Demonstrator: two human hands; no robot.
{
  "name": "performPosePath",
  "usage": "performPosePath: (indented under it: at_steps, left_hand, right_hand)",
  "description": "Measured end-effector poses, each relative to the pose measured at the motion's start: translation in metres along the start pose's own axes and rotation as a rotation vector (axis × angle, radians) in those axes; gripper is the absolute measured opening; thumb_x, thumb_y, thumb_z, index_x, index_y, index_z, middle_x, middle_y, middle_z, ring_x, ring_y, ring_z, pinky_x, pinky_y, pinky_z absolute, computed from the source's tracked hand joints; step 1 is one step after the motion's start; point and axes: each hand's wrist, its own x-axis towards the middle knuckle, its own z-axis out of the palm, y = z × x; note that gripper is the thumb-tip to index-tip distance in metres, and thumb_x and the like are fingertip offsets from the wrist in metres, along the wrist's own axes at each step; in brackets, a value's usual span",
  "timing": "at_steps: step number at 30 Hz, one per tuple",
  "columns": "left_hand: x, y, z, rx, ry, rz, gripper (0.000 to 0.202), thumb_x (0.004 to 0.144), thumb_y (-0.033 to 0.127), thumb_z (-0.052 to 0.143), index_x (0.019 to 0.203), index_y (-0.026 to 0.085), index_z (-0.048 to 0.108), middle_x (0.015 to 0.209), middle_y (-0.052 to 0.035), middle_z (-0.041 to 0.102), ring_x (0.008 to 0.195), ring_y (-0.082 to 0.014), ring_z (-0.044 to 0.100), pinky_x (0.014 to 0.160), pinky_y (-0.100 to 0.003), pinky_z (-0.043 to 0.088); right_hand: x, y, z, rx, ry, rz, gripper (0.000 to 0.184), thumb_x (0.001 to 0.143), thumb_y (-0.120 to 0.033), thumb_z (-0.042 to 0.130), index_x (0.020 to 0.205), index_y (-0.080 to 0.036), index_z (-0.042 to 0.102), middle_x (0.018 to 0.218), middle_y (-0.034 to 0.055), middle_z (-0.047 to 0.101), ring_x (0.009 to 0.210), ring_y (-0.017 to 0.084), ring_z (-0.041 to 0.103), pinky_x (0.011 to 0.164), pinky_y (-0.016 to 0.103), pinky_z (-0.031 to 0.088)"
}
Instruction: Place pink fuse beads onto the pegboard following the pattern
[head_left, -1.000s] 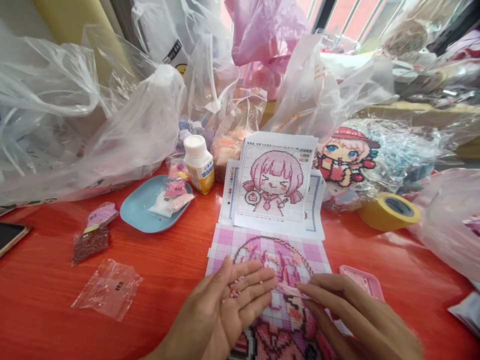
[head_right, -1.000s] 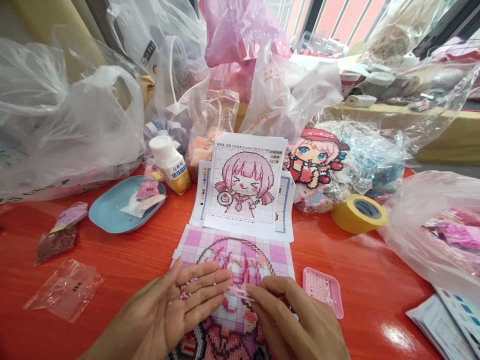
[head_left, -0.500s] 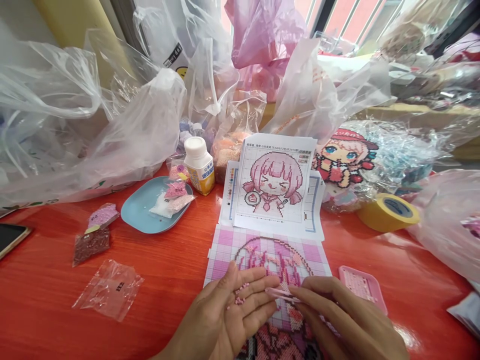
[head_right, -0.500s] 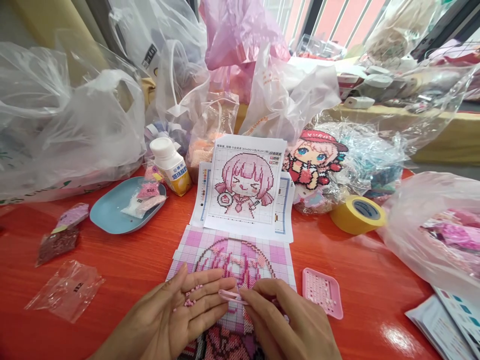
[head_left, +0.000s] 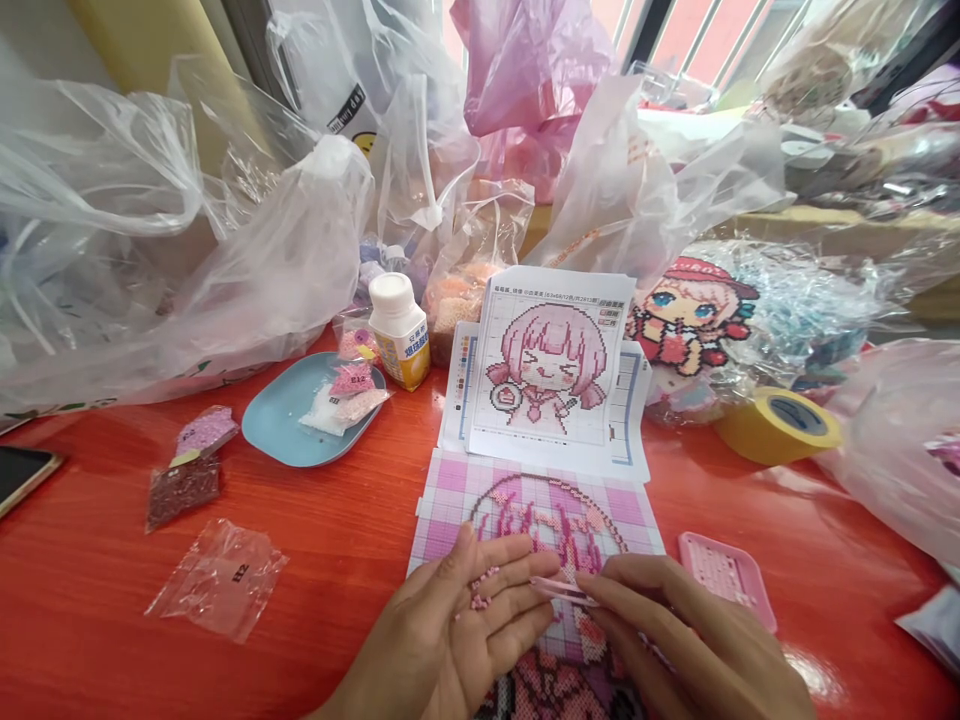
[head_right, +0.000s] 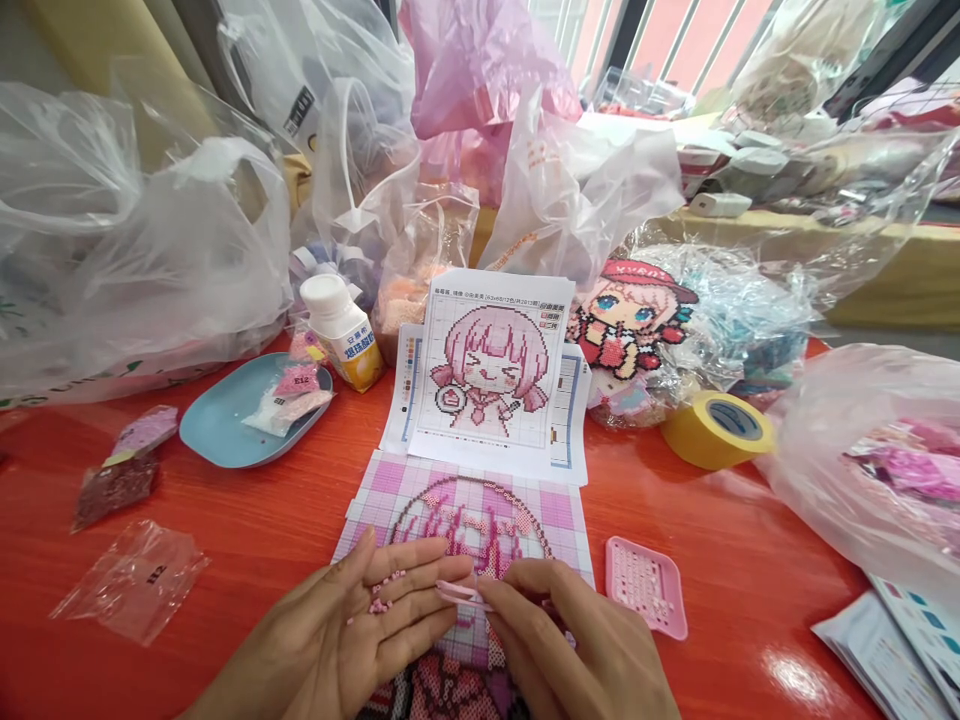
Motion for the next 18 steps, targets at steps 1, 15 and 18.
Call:
performPosePath:
  at_steps: [1,15,18]
  left_hand:
    - [0.0002,-0.0001,0.0001,-0.001,-0.003,0.000,0.041,0.094,0.034,0.048,0.113,0.001,0.065,0.119,-0.0214,0.068,0.118,-0.0289,0.060,0.108,-0.040,0.040]
    - [0.0014,0.0038,0.0021,-0.014,0.003,-0.005,0.045,0.097,0.036,0.041,0.108,0.001,0.067,0.116,-0.0216,0.069,0.116,-0.0268,0.062,0.104,-0.037,0.044]
    - [0.0027,0.0035,0.0020,-0.016,0.010,-0.009,0.045,0.096,0.036,0.042,0.109,0.001,0.067,0.116,-0.0222,0.069,0.117,-0.0270,0.061,0.104,-0.037,0.043]
  right_hand:
    - [-0.0002,0.0000,0.0003,0.001,0.000,-0.004,0.021,0.095,-0.018,0.041,0.109,-0.019,0.058,0.087,0.0040,0.063,0.071,0.007,0.065,0.057,0.014,0.050]
    - [-0.0001,0.0028,-0.0053,-0.099,0.022,0.007,0.020,0.096,-0.020,0.040,0.104,-0.019,0.058,0.086,0.0052,0.064,0.072,0.010,0.064,0.059,0.016,0.051]
    - [-0.0002,0.0019,-0.0066,-0.117,0.025,0.003,0.020,0.095,-0.019,0.040,0.104,-0.019,0.058,0.085,0.0050,0.064,0.071,0.010,0.065,0.058,0.016,0.051]
